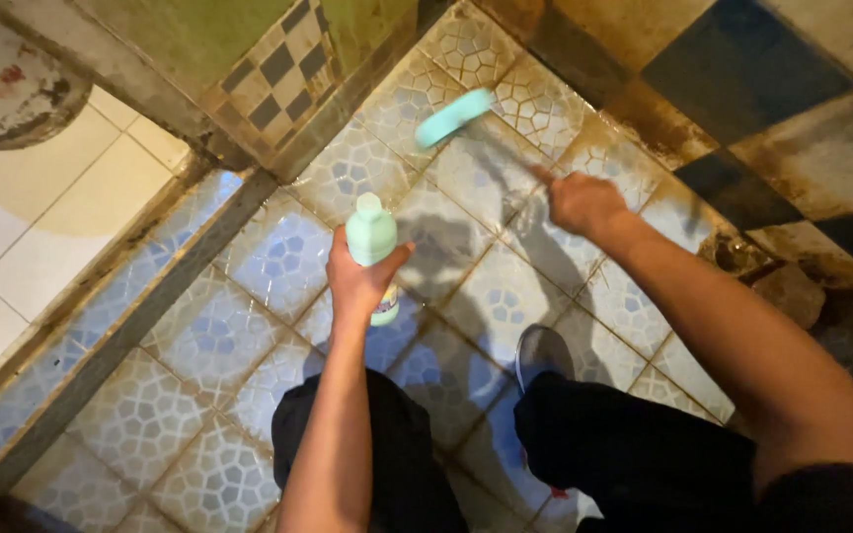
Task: The person scrubs a tiled floor with a long-handled brush while holding a bottle of cleaning liquid. They repeatedly apply the liquid and scrub the same small area near a drain, moving the brush back and forth across the wet tiles.
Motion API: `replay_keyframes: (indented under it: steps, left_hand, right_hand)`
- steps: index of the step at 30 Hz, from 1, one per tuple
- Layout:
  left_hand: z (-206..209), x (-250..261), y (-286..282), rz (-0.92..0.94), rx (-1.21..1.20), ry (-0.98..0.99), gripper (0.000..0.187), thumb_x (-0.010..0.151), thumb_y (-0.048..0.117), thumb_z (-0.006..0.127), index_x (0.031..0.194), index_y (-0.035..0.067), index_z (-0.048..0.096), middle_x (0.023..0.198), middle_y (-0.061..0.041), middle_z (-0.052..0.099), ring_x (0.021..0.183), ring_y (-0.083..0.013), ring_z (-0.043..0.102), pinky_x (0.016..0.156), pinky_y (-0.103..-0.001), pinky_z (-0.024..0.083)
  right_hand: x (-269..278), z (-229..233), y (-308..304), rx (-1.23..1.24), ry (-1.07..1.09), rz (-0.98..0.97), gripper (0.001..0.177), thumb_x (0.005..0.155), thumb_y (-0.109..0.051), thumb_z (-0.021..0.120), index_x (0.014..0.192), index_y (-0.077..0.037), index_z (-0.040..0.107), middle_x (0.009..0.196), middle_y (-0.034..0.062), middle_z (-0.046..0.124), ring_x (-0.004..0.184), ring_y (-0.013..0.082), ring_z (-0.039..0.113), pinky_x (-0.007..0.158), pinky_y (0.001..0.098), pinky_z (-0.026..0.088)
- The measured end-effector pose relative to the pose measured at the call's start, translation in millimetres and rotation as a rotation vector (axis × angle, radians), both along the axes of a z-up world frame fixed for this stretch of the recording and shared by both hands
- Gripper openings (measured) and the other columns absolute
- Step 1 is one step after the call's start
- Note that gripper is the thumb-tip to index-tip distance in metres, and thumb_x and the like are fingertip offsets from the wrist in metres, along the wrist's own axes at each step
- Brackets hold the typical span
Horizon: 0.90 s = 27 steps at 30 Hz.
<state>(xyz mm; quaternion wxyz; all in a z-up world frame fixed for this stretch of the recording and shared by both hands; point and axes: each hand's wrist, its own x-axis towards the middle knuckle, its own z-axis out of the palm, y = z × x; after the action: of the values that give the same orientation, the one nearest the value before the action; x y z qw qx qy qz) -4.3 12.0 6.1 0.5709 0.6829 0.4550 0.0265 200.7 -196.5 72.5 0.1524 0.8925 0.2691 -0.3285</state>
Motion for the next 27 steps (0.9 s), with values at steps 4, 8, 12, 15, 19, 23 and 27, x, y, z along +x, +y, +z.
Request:
replay_keyframes:
  steps: [4, 8, 12, 15, 19, 23, 27]
  left_hand:
    - [-3.5, 3.0, 2.1, -0.006, -0.008, -0.036, 0.082, 0.06, 0.041, 0.092, 0.13, 0.013, 0.059, 0.125, -0.022, 0.068, 0.125, -0.0422, 0.06, 0.108, -0.055, 0.047]
    - [-4.4, -4.9, 6.3, 0.004, -0.012, -0.03, 0.083, 0.059, 0.043, 0.093, 0.129, 0.015, 0.059, 0.124, -0.019, 0.069, 0.125, -0.0398, 0.061, 0.107, -0.054, 0.048]
    - [-6.4, 2.4, 9.4, 0.009, 0.011, -0.071, 0.084, 0.058, 0.044, 0.093, 0.13, 0.014, 0.059, 0.125, -0.021, 0.068, 0.126, -0.0409, 0.06, 0.108, -0.054, 0.048]
    - [-9.8, -5.6, 9.0, -0.016, -0.003, -0.049, 0.085, 0.058, 0.045, 0.093, 0.129, 0.014, 0.059, 0.124, -0.02, 0.069, 0.125, -0.0409, 0.061, 0.107, -0.054, 0.048]
    - [-2.8, -4.9, 15.4, -0.004, 0.035, -0.044, 0.084, 0.059, 0.044, 0.092, 0.129, 0.011, 0.059, 0.122, -0.022, 0.069, 0.124, -0.0434, 0.061, 0.106, -0.055, 0.048]
    - [-11.6, -7.0, 12.8, -0.045, 0.05, -0.011, 0.082, 0.058, 0.045, 0.092, 0.127, 0.014, 0.06, 0.122, -0.021, 0.069, 0.123, -0.0425, 0.061, 0.107, -0.054, 0.048]
    - [-1.9, -6.5, 14.3, -0.006, 0.009, -0.049, 0.083, 0.06, 0.043, 0.091, 0.129, 0.011, 0.059, 0.125, -0.023, 0.068, 0.126, -0.0435, 0.059, 0.108, -0.055, 0.047]
  right_hand:
    - [30.5, -32.9, -11.4, 0.015, -0.048, -0.037, 0.049, 0.094, -0.027, 0.043, 0.126, -0.005, 0.073, 0.118, 0.0277, 0.075, 0.112, 0.0441, 0.072, 0.09, 0.0597, 0.058]
    - [-9.9, -30.4, -18.4, -0.015, 0.079, 0.003, 0.058, 0.104, -0.033, 0.033, 0.161, -0.036, 0.032, 0.126, 0.0242, 0.071, 0.121, 0.0433, 0.068, 0.103, 0.0561, 0.053]
    - [53.3, -95.9, -26.8, 0.023, -0.098, 0.039, 0.058, 0.098, -0.032, 0.036, 0.156, -0.037, 0.043, 0.112, 0.0193, 0.077, 0.106, 0.0388, 0.075, 0.087, 0.0546, 0.059]
    - [-10.5, -42.8, -2.7, 0.028, 0.022, 0.043, 0.063, 0.095, -0.028, 0.042, 0.158, -0.03, 0.038, 0.116, 0.022, 0.074, 0.111, 0.0405, 0.071, 0.092, 0.0565, 0.057]
    - [-41.8, 47.1, 40.5, 0.085, 0.06, -0.118, 0.062, 0.099, -0.028, 0.023, 0.148, -0.005, 0.052, 0.132, 0.0322, 0.066, 0.124, 0.0469, 0.064, 0.105, 0.0594, 0.049]
    - [16.7, -62.2, -2.9, 0.067, -0.101, -0.017, 0.061, 0.095, -0.027, 0.034, 0.154, -0.016, 0.042, 0.107, 0.0263, 0.074, 0.102, 0.0462, 0.073, 0.086, 0.0639, 0.057]
    - [-28.3, -16.3, 8.5, 0.058, 0.043, -0.008, 0.054, 0.095, -0.028, 0.036, 0.142, -0.011, 0.057, 0.116, 0.0291, 0.072, 0.113, 0.0459, 0.07, 0.096, 0.0627, 0.053]
